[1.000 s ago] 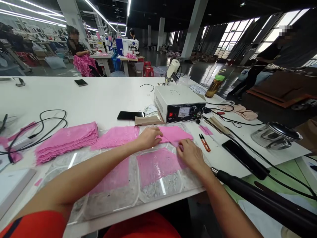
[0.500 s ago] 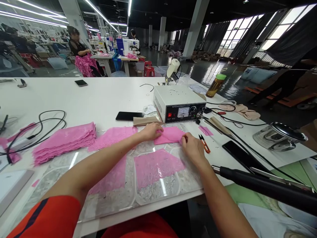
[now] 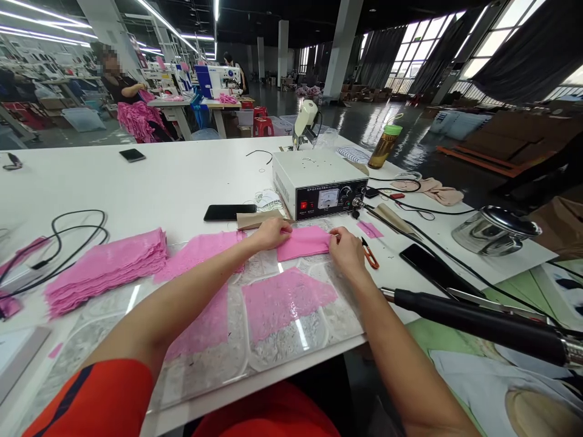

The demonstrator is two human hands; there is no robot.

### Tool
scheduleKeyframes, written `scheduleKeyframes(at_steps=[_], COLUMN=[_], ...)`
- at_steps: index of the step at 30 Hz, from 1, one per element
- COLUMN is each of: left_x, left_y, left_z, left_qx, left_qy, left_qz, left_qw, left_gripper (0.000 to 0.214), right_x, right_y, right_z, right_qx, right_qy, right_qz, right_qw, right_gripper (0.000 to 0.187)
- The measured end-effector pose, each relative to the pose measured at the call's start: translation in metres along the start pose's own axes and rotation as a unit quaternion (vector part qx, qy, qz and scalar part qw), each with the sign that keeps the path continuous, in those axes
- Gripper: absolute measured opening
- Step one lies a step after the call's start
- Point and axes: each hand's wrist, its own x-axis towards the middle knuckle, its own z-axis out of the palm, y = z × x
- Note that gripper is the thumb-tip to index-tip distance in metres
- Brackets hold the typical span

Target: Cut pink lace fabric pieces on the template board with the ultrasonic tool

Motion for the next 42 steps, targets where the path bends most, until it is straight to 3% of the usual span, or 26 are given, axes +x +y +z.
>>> scheduleKeyframes(at_steps=[6,12,20,24,26,33,37,42], left_x=[0.004,0.008,-0.006,-0.027,-0.031,-0.015,-0.028,-0.042], left_y=[-0.003,-0.006,0.000,0.011,0.012,0.007,0.010,0.006], left_z=[0.001,0.002,-0.002,0.002,0.005,-0.003,-0.004,0.005], left_qx=[-0.012,-0.017,0.014,0.050,0.061,0.036,0.006,-0.019], left_qy=[-0.016,0.001,0.031,0.055,0.070,0.124,0.072,0.010], left_qz=[-0.006,-0.011,0.015,0.056,0.063,0.000,0.054,0.078], left_qw=[1.000,1.000,0.999,0.996,0.994,0.992,0.996,0.997], left_gripper=[0.033,0.034,0.033,0.013,0.014,0.024,0.007,0.015], right_x=[0.001,0.001,-0.004,-0.009,-0.011,-0.012,-0.011,-0.009], right_y=[0.004,0.006,0.000,-0.002,-0.002,0.001,0.004,0.004], right_z=[0.007,0.010,0.025,0.027,0.029,0.037,0.040,0.042], right_qx=[0.012,0.037,0.081,0.094,0.102,0.134,0.141,0.148], right_qy=[0.045,0.092,0.057,0.061,0.062,0.013,-0.017,-0.030], right_qz=[-0.028,-0.108,-0.228,-0.268,-0.285,-0.304,-0.287,-0.268], right_qw=[0.999,0.989,0.969,0.957,0.951,0.943,0.947,0.952], right_gripper=[0.035,0.036,0.023,0.018,0.015,0.013,0.013,0.014])
